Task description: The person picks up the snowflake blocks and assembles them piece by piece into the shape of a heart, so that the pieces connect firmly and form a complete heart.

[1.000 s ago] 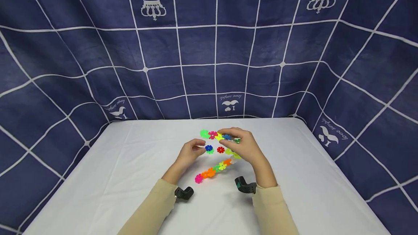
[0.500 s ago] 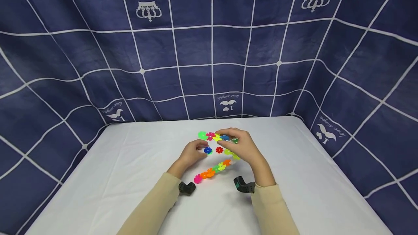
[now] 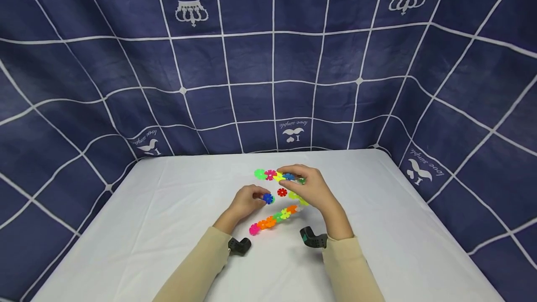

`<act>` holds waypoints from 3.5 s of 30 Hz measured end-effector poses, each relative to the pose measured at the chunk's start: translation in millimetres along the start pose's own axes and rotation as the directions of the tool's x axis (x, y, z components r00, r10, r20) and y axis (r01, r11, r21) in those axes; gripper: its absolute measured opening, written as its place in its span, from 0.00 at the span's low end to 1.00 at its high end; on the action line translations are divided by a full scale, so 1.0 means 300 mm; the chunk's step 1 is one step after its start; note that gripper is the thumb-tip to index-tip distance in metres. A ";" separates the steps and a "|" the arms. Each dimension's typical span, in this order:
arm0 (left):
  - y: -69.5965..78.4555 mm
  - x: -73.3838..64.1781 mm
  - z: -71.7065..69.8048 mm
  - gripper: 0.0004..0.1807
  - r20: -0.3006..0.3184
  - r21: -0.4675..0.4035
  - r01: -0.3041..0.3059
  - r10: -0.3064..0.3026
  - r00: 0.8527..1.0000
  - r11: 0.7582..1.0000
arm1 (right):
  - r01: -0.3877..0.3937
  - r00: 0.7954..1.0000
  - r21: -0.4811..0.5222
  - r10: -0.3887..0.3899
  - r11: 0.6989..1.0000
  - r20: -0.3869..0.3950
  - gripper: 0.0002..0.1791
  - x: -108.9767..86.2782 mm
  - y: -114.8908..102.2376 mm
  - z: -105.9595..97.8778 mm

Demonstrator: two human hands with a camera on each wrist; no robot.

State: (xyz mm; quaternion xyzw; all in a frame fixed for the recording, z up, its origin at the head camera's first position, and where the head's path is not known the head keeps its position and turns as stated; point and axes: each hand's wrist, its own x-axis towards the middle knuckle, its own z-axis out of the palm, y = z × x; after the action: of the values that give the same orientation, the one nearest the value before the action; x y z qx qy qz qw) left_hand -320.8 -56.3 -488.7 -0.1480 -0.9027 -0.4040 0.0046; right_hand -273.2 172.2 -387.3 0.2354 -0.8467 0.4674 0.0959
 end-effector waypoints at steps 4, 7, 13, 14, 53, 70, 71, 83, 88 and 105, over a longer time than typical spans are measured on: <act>-0.004 -0.011 0.004 0.07 -0.011 -0.025 0.034 -0.034 0.999 0.999 | -0.005 1.000 -0.006 0.005 1.000 -0.003 0.17 -0.005 -0.002 0.004; -0.007 -0.024 0.000 0.05 -0.036 -0.115 0.072 -0.077 0.996 0.991 | -0.012 1.000 -0.012 0.012 1.000 -0.002 0.17 -0.009 -0.002 0.007; -0.001 -0.045 -0.035 0.07 -0.100 -0.383 0.086 -0.134 0.986 0.920 | -0.034 0.999 -0.031 0.034 0.999 -0.004 0.17 -0.014 -0.003 0.011; 0.005 -0.048 -0.047 0.07 -0.111 -0.414 0.074 -0.131 0.985 0.907 | -0.032 0.999 -0.035 0.032 0.999 -0.003 0.17 -0.014 -0.005 0.011; 0.182 -0.117 -0.225 0.08 -0.400 -0.218 -0.416 0.308 0.863 0.883 | -0.036 0.999 -0.096 0.037 0.995 0.009 0.18 -0.001 -0.011 0.000; 0.174 -0.120 -0.226 0.08 -0.442 -0.075 -0.477 0.400 0.803 0.876 | 0.025 0.999 -0.098 -0.023 0.995 0.024 0.18 -0.001 -0.013 -0.004; 0.173 -0.120 -0.226 0.08 -0.444 -0.068 -0.483 0.407 0.798 0.873 | 0.023 0.999 -0.098 -0.021 0.995 0.024 0.18 -0.001 -0.013 -0.004; 0.169 -0.121 -0.224 0.09 -0.452 -0.076 -0.497 0.414 0.790 0.865 | 0.020 1.000 -0.087 -0.018 0.996 0.022 0.18 0.001 -0.011 -0.002; 0.165 -0.117 -0.217 0.08 -0.466 -0.110 -0.499 0.399 0.790 0.860 | 0.016 1.000 -0.101 -0.014 0.995 0.017 0.19 0.001 -0.008 -0.001; 0.168 -0.116 -0.215 0.09 -0.452 -0.039 -0.495 0.427 0.783 0.868 | 0.019 1.000 -0.099 -0.017 0.995 0.025 0.18 0.004 -0.006 0.000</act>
State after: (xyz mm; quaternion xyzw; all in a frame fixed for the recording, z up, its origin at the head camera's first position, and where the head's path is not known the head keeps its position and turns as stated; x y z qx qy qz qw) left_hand -281.1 -80.7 -413.0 -0.2720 -0.7807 -0.4819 0.2902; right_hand -273.3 171.1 -385.6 0.2437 -0.8678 0.4210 0.1013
